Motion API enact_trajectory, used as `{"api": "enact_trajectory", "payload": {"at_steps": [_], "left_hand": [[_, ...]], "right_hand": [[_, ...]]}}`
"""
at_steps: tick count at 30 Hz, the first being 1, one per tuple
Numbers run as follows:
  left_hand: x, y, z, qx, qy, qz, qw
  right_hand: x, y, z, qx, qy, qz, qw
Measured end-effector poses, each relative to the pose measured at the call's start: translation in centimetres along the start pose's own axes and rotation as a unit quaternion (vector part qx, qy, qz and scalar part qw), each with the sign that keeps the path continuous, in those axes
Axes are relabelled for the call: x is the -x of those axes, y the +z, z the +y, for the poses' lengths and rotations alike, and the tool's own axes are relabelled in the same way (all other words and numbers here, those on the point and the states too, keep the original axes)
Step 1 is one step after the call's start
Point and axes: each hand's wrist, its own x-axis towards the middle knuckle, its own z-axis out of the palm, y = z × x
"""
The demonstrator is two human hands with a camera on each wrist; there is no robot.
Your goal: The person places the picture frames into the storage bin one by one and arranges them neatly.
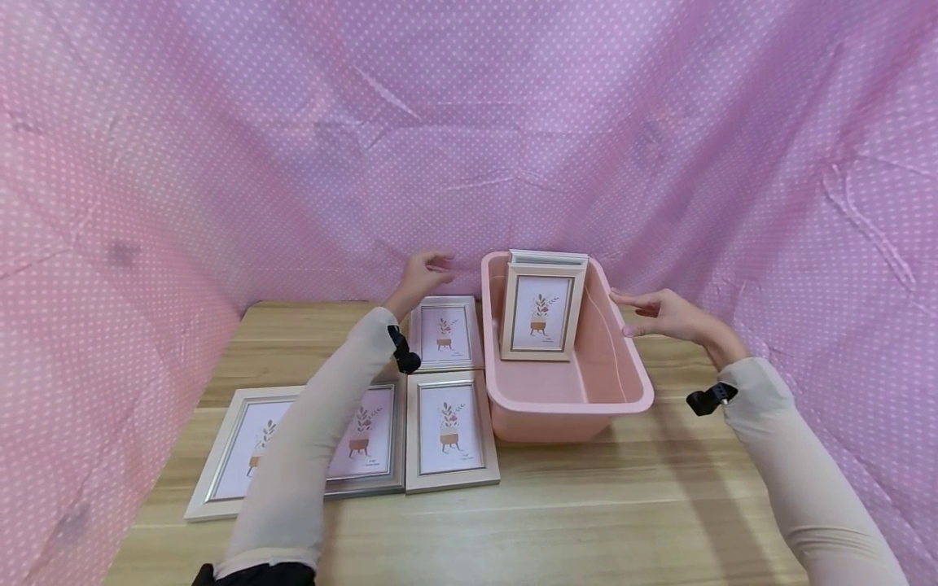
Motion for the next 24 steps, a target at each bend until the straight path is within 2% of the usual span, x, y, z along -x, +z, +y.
{"api": "enact_trajectory", "payload": {"at_steps": [7, 14, 19, 24], "left_hand": [[1.4, -1.6, -3.2, -0.056, -0.047, -0.010, 0.9972], [2.0, -3.3, -5.3, -0.057, -0.095, -0.013, 0.9938], [2.1, -4.2, -6.3, -0.069, -0.134, -0.013, 0.9885], [2.5, -4.4, -6.7, -0.077, -0.166, -0.018, 0.9830]], "right_hand": [[0.1, 0.0, -0.3, -0.015, -0.015, 0.000, 0.9998], [0.0, -0.1, -0.3, 0.003, -0.009, -0.005, 0.9999], [-0.1, -0.3, -0.4, 0.009, 0.009, -0.012, 0.9999], [-0.2, -0.5, -0.4, 0.010, 0.023, -0.018, 0.9995]]}}
